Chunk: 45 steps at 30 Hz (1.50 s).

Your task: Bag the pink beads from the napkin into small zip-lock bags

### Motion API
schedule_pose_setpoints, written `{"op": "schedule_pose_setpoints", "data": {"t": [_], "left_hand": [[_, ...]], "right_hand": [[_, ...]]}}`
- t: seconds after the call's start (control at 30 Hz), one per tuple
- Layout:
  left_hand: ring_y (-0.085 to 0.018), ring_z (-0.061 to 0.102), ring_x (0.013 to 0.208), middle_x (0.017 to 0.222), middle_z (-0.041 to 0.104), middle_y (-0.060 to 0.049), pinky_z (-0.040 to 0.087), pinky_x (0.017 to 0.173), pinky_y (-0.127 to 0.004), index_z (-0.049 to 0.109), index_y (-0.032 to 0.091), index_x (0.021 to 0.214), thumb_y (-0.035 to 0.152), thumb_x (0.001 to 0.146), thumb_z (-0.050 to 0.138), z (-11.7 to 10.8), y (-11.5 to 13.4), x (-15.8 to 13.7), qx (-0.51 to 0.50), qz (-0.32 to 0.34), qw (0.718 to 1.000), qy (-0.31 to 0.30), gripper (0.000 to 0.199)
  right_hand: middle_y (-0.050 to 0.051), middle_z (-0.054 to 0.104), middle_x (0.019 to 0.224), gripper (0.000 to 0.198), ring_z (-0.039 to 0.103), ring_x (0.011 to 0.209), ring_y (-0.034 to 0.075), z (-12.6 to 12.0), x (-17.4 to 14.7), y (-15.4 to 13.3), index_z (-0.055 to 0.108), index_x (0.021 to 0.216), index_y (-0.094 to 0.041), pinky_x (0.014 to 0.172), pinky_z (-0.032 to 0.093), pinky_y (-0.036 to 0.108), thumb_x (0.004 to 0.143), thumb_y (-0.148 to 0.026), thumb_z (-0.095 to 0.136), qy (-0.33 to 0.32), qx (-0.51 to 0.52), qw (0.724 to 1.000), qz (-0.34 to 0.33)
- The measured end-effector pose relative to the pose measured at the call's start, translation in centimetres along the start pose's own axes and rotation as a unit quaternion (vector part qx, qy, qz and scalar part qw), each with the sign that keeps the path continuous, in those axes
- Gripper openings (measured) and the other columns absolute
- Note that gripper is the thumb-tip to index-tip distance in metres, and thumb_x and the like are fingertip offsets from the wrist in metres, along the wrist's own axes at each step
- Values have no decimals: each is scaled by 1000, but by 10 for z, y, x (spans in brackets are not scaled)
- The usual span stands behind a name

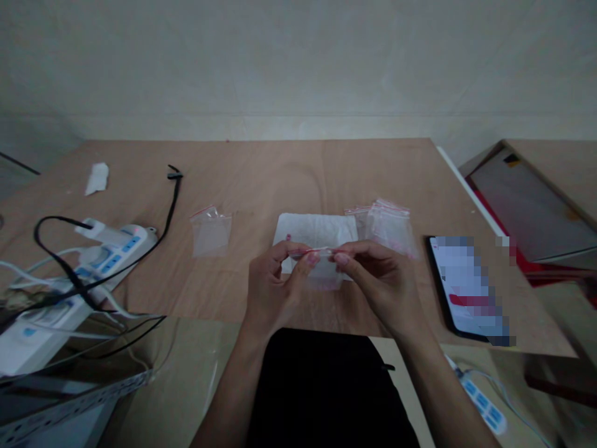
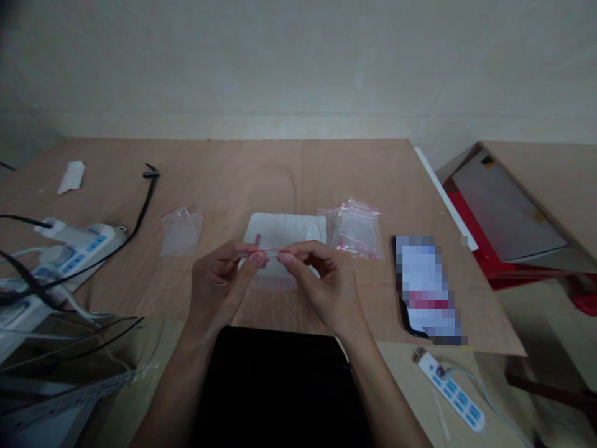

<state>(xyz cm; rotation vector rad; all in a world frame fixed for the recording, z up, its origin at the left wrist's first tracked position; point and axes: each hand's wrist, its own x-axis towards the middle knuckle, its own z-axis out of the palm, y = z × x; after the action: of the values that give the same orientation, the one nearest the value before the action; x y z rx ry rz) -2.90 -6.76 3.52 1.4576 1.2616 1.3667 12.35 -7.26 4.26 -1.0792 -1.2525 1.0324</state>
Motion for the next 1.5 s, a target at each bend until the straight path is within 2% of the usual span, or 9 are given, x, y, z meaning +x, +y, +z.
{"op": "schedule_pose_setpoints", "data": {"t": [0.23,0.53,0.8,0.97,1.23,1.3,1.4,1.47,1.5], "left_hand": [[-16,71,72,77,76,-1,57,72,-30,73,21,79,26,78,70,-1,3,-1,-19,7,998,-54,5],[-14,70,64,65,74,2,57,65,-25,74,23,69,24,77,73,-2,8,-1,6,-1,999,-36,8],[-14,71,62,68,77,1,57,58,-23,75,22,68,24,72,78,-9,-2,-5,-26,-39,999,-19,5],[-17,73,66,71,77,-1,58,63,-25,76,22,69,29,73,79,-11,-2,-6,-45,-34,996,-70,8],[-20,73,69,72,78,-4,61,69,-33,78,23,78,38,87,63,-30,7,-6,-9,-57,983,-177,22],[-20,73,72,73,77,-4,60,71,-32,76,23,75,39,88,60,-39,2,-3,25,-49,988,-144,26],[-22,72,83,82,76,-6,57,80,-36,73,20,80,45,88,57,-57,-17,9,119,-40,991,47,31],[-26,69,92,94,74,-10,54,87,-44,69,17,94,52,84,60,-73,-34,23,229,-40,952,201,37],[-30,67,98,103,71,-13,52,89,-49,66,15,102,55,81,62,-81,-43,31,284,-54,926,242,46]], "right_hand": [[1,72,68,7,65,63,13,-1,-3,-2,70,71,-20,61,53,25,78,-21,71,10,-47,998,-30],[0,73,76,12,67,72,13,1,-8,6,76,83,-26,65,53,25,82,-16,68,-41,-28,997,-55],[0,71,70,13,63,65,13,-2,-9,2,77,77,-24,60,49,26,81,-16,68,0,-85,993,-80],[0,73,73,5,66,68,14,4,-8,5,77,78,-25,61,52,26,77,-21,74,-28,-22,999,-32],[1,73,70,16,66,64,15,-5,-8,-10,78,75,-26,59,53,27,86,-24,67,-72,-106,991,-37],[2,75,77,18,68,71,17,-16,-6,-14,78,81,-27,63,54,28,90,-26,62,-65,-123,989,-40],[0,74,76,18,67,69,16,-37,1,-21,77,94,-31,64,53,30,91,-34,60,-10,-164,986,-22],[-2,68,62,18,61,56,15,-51,10,-26,74,103,-32,55,48,29,88,-35,65,48,-184,982,-6],[-3,64,56,21,57,49,14,-57,16,-27,73,106,-33,49,45,29,86,-34,67,76,-185,980,-2]]}}
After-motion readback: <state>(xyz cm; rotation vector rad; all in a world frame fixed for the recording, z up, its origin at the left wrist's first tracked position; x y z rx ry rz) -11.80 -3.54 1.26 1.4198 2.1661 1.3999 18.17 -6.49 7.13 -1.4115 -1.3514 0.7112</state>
